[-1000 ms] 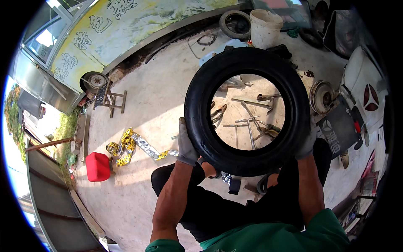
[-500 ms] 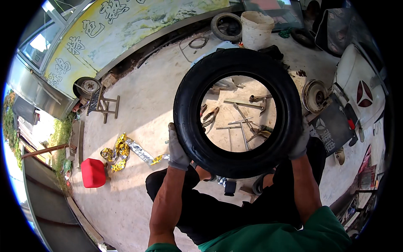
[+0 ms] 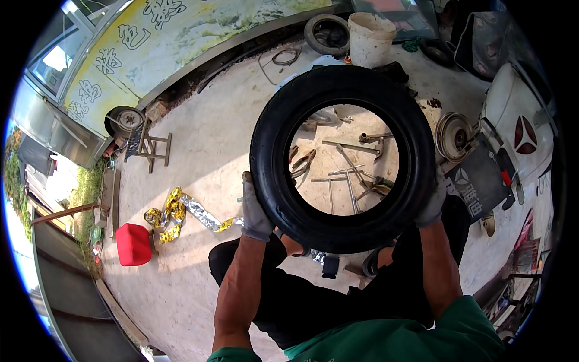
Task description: The person mounts a small tire onto a scooter wheel rim using a metal tire lever. They repeatedly pry the tire bead over the rim edge and rotate the tire to seat it around the circumference.
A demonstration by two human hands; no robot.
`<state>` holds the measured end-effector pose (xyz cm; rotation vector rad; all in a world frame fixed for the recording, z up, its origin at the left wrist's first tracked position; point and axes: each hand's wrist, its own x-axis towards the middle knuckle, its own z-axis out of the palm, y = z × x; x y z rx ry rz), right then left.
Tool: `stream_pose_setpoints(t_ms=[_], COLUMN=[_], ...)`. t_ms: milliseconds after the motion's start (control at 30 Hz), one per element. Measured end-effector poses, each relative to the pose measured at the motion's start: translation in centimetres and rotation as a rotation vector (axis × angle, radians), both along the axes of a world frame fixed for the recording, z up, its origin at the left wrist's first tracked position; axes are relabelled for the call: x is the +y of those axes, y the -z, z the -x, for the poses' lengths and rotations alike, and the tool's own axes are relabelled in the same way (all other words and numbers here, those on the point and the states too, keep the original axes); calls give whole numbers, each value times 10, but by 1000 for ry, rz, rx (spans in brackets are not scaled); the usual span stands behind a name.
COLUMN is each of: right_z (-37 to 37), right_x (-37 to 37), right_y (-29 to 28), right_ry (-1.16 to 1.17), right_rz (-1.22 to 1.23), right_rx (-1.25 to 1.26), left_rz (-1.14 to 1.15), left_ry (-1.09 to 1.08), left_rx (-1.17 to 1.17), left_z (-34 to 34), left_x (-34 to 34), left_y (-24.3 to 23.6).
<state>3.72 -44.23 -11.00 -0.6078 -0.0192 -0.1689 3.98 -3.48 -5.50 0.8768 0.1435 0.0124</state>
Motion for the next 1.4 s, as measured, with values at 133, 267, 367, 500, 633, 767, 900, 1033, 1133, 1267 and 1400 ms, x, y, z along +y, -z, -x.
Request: stream_pose_setpoints(t_ms=[133, 267, 367, 500, 633, 767, 900, 1033, 1133, 1267, 1400], right_z=[1, 2, 2, 1, 2, 2, 3, 3, 0, -10, -16], right_x=[-1, -1, -1, 0, 0, -1, -2, -5, -7, -4, 5], right_y=[1, 2, 2, 3, 1, 1, 5, 5, 1, -4, -1], right_ry=[-54, -37, -45, -24, -51, -104, -103, -26, -80, -173, -193], right_rz=[-42, -40, -56, -48, -30, -44, -51, 8, -47, -144, -224], right_rx=[20, 55, 52, 38, 56, 46, 35, 78, 86, 97, -90], left_rz=[4, 42, 11, -7, -10, -4, -6, -45, 154, 323, -1055], left_ry=[21, -46, -2, 0, 1, -19, 18, -54, 20, 99, -38], left_rx=[2, 13, 33, 31, 30, 37, 49, 65, -70, -163, -378], left_z=[1, 0, 1, 2, 0, -2, -1, 1, 0, -7, -17], left_x=[-2, -4, -4, -3, -1, 2, 5, 8, 19, 45, 75], left_y=[-3, -5, -7, -7, -3, 2, 4, 4, 8, 32, 65])
